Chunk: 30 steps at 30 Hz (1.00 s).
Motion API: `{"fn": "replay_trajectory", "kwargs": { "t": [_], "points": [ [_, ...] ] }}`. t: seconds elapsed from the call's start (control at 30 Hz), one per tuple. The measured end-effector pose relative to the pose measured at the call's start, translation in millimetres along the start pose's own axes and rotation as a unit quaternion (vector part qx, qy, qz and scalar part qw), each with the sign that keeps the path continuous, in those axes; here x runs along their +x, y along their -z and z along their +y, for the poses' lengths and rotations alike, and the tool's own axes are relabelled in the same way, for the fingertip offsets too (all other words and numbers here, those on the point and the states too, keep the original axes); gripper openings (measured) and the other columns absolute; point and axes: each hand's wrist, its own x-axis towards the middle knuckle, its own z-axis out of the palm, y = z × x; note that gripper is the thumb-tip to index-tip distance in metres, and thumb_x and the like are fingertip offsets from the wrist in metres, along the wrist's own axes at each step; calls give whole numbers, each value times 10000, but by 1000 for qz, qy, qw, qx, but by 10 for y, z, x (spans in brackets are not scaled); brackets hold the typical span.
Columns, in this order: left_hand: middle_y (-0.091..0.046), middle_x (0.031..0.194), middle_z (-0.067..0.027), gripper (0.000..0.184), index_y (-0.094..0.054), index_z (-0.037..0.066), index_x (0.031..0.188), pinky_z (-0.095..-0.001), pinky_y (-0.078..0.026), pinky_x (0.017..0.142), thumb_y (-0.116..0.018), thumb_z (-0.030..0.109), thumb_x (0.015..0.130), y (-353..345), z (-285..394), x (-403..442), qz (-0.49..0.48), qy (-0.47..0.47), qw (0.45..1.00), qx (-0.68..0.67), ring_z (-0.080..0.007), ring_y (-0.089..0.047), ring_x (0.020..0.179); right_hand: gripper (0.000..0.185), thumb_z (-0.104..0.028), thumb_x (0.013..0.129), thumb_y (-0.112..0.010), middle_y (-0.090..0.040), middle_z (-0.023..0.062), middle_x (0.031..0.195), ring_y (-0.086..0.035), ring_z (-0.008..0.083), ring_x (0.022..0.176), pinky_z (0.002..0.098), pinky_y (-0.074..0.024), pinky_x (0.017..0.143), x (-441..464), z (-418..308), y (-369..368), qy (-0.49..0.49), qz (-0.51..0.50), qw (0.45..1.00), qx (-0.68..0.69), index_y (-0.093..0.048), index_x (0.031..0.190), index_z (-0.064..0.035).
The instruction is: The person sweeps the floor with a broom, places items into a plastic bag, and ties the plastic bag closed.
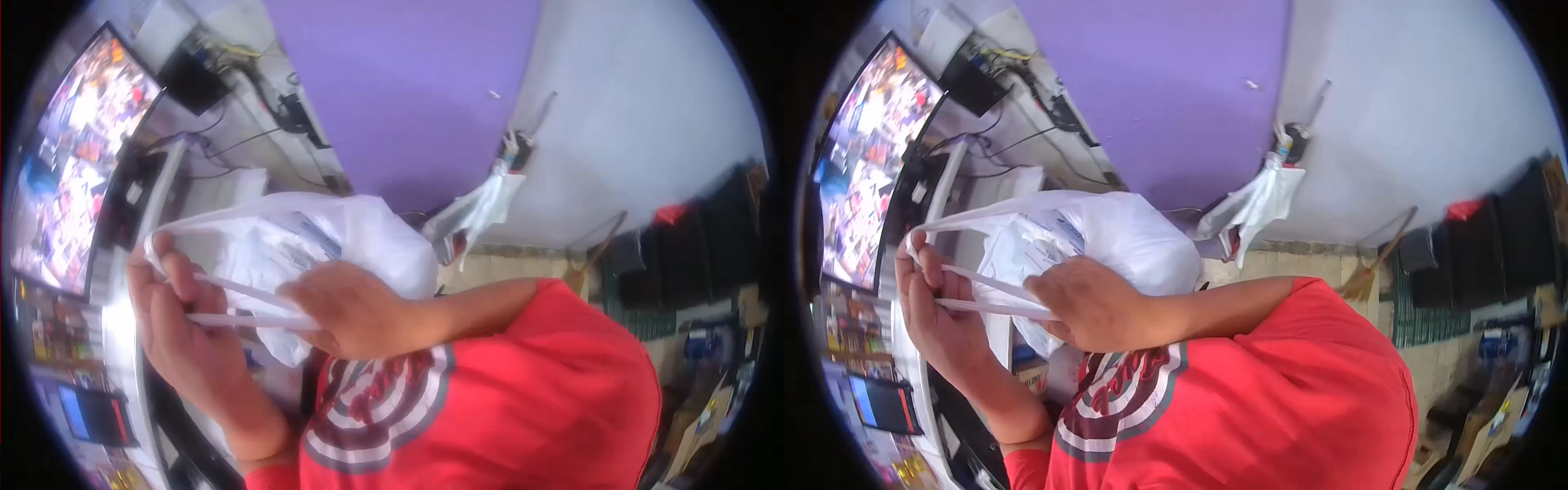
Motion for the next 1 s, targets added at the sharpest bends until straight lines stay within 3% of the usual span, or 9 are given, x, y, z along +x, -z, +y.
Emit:
{"fn": "replay_trajectory", "kwargs": {
  "t": [0.17, 0.27, 0.37, 0.6, 0.73, 0.87, 0.9, 0.93, 1.0],
  "points": [
    [-517, 805, -1, 280, -510, -56, 1135, -160, -226, 495, -389, 52, 906, 2, 226, 238, 150, -95, 980, 86, -22, -309, 567, 321, -184, 859, -624, -629, 102, 810, -630, 256, 747, 352, -482, 707, 591, 222, -47, -71, -125, 969, 199, -556, 1097, 22],
    [-609, 959, -70, 235, -569, -48, 1055, -152, -243, 495, -444, 79, 902, 242, 490, 479, 83, -112, 984, 110, -19, -339, 555, 213, -187, 933, -533, -580, 23, 703, -564, 121, 668, 291, -456, 620, 978, 260, -188, -180, -67, 814, 548, -582, 1000, 9],
    [-670, 1061, -117, 216, -608, -43, 1002, -146, -255, 495, -480, 98, 898, 579, 745, 804, 72, -125, 979, 146, -17, -359, 547, 217, -205, 941, -517, -507, 16, 626, -491, 115, 577, 279, -404, 548, 1592, 404, -400, -269, -121, 819, 492, -582, 955, 1],
    [-613, 702, -18, 215, -702, 36, 835, -259, -380, 535, -654, 243, 808, 1462, 1221, 1506, 254, -108, 868, 412, -99, -464, 597, 217, -216, 952, -489, -388, -19, 574, -360, 96, 483, 256, -293, 465, 2838, 59, -1340, -276, -81, 638, 714, -564, 976, -13],
    [-552, 647, 23, 220, -668, 40, 794, -235, -356, 516, -665, 254, 842, 1724, 1210, 1676, 152, -94, 780, 599, -44, -415, 565, 225, -223, 952, -493, -389, -26, 581, -374, 84, 488, 248, -308, 462, 3169, -94, -2017, -247, -156, 642, 709, -557, 990, -10],
    [-539, 623, 11, 250, -648, 25, 764, -246, -379, 536, -673, 260, 843, 2199, 960, 1878, 19, -20, 802, 597, -56, -445, 592, 214, -202, 925, -502, -466, 38, 583, -462, 155, 504, 302, -370, 489, 3097, -153, -2829, -105, -198, 861, 457, -568, 971, -4],
    [-540, 618, 4, 265, -639, 18, 755, -249, -387, 537, -675, 266, 841, 2307, 872, 1908, 11, 15, 794, 607, -63, -460, 581, 212, -189, 905, -500, -513, 84, 610, -500, 216, 535, 341, -399, 521, 2978, -37, -3132, 75, -159, 932, 318, -576, 976, -4],
    [-542, 613, -2, 280, -629, 12, 746, -251, -394, 537, -676, 272, 838, 2408, 774, 1920, 3, 50, 787, 615, -71, -474, 571, 214, -176, 884, -497, -560, 130, 638, -539, 277, 567, 380, -429, 553, 2888, -59, -3216, 251, -115, 948, 158, -584, 980, -5],
    [-545, 613, -9, 285, -625, 12, 742, -256, -401, 539, -676, 275, 839, 2596, 581, 1949, -11, 83, 795, 600, -77, -490, 574, 236, -189, 872, -507, -589, 156, 698, -573, 300, 625, 400, -448, 589, 2817, -59, -3309, 221, -179, 944, 164, -594, 986, -1]
  ]
}}
